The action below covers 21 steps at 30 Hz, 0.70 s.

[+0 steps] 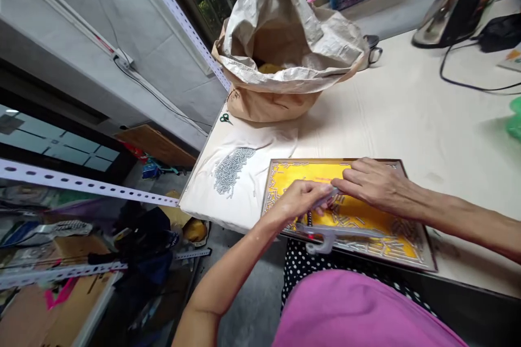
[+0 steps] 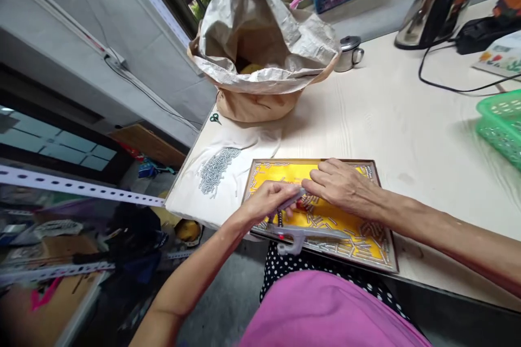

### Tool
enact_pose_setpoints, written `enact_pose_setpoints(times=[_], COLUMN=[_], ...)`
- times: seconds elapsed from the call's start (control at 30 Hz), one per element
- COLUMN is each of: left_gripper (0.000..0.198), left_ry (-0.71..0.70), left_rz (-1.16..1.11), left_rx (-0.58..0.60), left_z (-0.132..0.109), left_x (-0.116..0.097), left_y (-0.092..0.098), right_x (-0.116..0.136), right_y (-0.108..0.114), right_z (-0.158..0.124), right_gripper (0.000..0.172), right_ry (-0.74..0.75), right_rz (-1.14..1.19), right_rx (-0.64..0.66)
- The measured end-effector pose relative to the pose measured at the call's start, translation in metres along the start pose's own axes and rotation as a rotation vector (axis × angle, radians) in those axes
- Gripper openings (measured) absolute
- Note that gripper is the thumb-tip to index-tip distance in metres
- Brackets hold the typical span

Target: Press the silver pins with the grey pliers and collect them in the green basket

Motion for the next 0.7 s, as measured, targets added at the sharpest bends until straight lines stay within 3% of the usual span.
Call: enact_pose_setpoints(times=[0.1, 0.17, 0.23, 0.33, 0.57, 0.7], left_gripper=[0.027, 0.024, 0.018, 0.008, 0.011, 0.016], left_ry=[-0.078, -0.028, 0.084, 0.172, 0.179, 0.169], left_rz=[0.31, 0.607, 0.775, 0.849, 0.813, 0.945], left_rx=[-0.503, -0.763, -0.774, -0.747, -0.751, -0.757], left_z=[-0.014, -0.025, -0.031, -0.033, -0.03, -0.034], left_x=[0.027, 0.053, 0.082, 0.11, 0.117, 0.116], left_y=[0.06, 0.096, 0.117, 0.128, 0.135, 0.135], right_x=[-0.007, -0.014, -0.021, -0.03, -0.036, -0.034], right_y=[-0.008, -0.009, -0.01, -0.013, -0.02, -0.026], right_z=[-0.003, -0.005, -0.007, -0.01, -0.021, -0.028], right_gripper=[0.023, 0.026, 0.028, 0.03, 0.03, 0.027], right_ry=[-0.008, -0.026, -0.051, -0.082, -0.08, -0.09], right_rz=[0.077, 0.116, 0.143, 0.159, 0.151, 0.157], right_rx=[-0.03, -0.034, -0.018, 0.012, 0.052, 0.067])
Point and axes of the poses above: each hand's wrist, its own z-axis towards the middle knuckle, its own y-axis out of the back of the hand, x = y × z, the point moved 4 cm from there along z, towards the middle knuckle, and after that the axes turned 7 degrees about -x, right-handed, at the moved point
